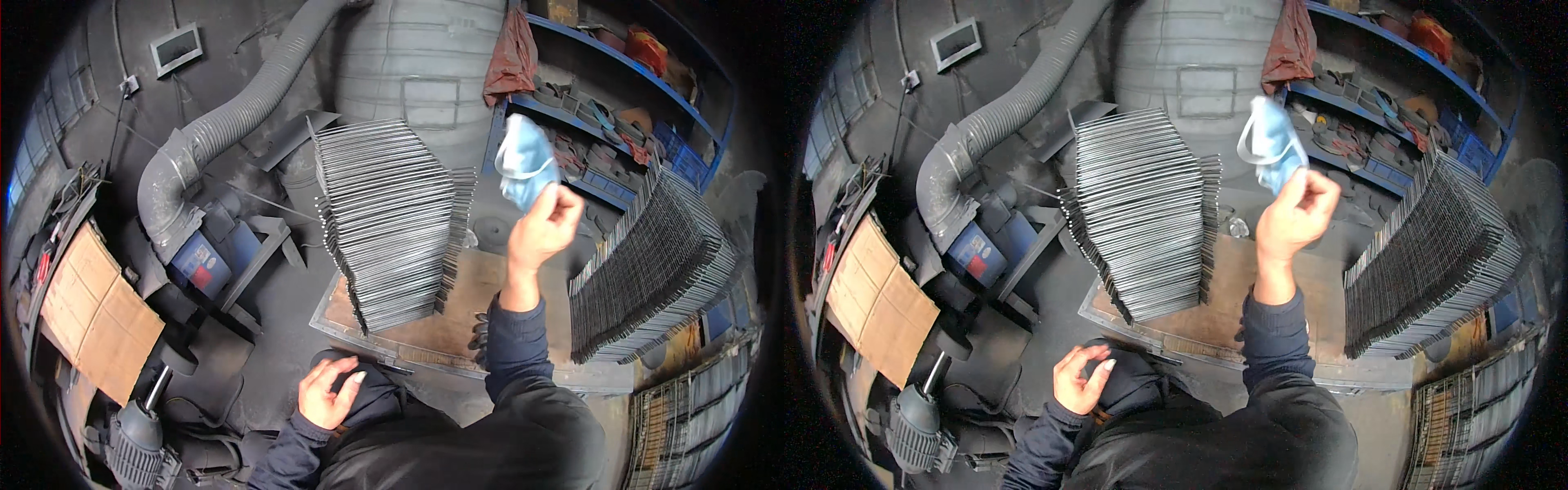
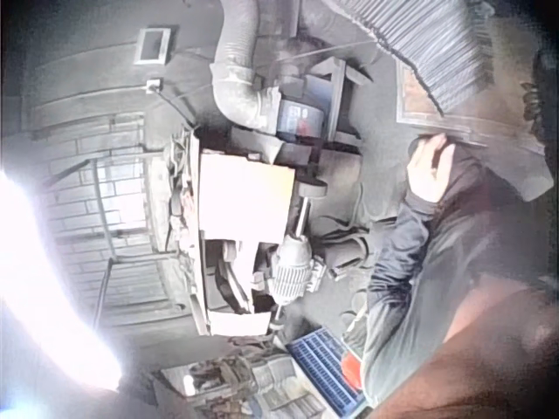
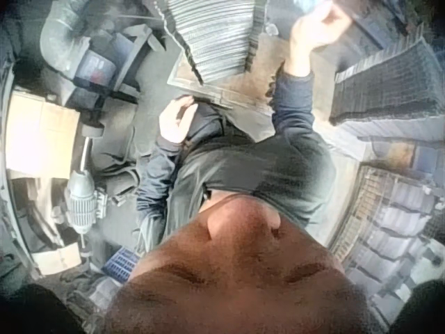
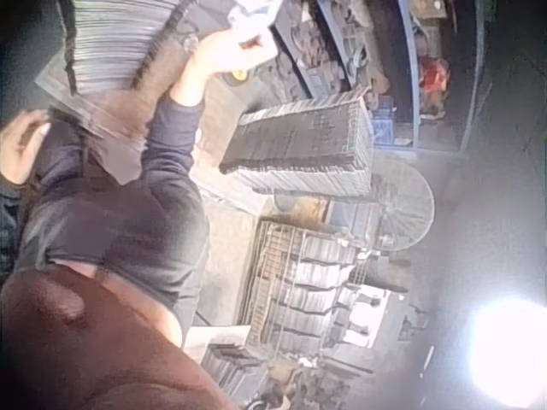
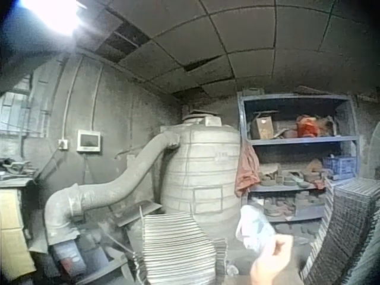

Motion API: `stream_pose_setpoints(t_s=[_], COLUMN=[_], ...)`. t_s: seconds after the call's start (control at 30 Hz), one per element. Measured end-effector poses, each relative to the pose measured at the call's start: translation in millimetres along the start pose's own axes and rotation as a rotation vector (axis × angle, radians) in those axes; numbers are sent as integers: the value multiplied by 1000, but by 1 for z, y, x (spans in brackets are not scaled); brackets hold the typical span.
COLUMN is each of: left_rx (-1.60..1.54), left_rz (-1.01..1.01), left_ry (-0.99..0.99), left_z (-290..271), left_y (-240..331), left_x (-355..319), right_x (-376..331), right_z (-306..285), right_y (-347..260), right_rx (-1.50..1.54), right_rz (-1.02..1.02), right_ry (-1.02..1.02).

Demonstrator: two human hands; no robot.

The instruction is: Inspecting and deburring metal wire racks using a bench polisher.

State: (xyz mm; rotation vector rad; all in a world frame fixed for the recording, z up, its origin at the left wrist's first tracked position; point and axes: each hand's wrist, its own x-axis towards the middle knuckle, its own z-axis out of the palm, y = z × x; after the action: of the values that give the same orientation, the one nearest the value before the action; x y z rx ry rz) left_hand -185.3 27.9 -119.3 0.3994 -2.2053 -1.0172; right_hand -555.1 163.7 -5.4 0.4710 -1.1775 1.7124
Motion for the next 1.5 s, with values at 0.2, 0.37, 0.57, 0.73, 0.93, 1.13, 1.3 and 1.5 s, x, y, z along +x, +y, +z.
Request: stream_pose_setpoints(t_s=[0.2,0.37,0.57,0.73,0.93,1.13,1.3,1.5], left_rx=[-220,-721,-877,-817,-587,-434,-398,-375], left_rz=[275,106,-181,-136,-92,-174,-210,-309], left_ry=[-79,240,691,779,1029,1221,1180,1136], left_z=[-35,-63,-93,-120,-133,-147,-151,-165], left_y=[61,62,20,11,5,-6,6,-6], left_x=[42,13,-43,-98,-116,-135,-136,-131], right_x=[-25,-142,-215,-228,-266,-301,-308,-315], right_z=[1,13,18,54,74,75,84,80], right_y=[-142,-161,-187,-206,-225,-237,-250,-243], right_rx=[-36,504,812,662,1160,1187,916,1061], right_rz=[-743,-852,-626,-104,833,1183,218,909], right_ry=[-533,-941,-1188,-1232,-1922,-1899,-1504,-1740])
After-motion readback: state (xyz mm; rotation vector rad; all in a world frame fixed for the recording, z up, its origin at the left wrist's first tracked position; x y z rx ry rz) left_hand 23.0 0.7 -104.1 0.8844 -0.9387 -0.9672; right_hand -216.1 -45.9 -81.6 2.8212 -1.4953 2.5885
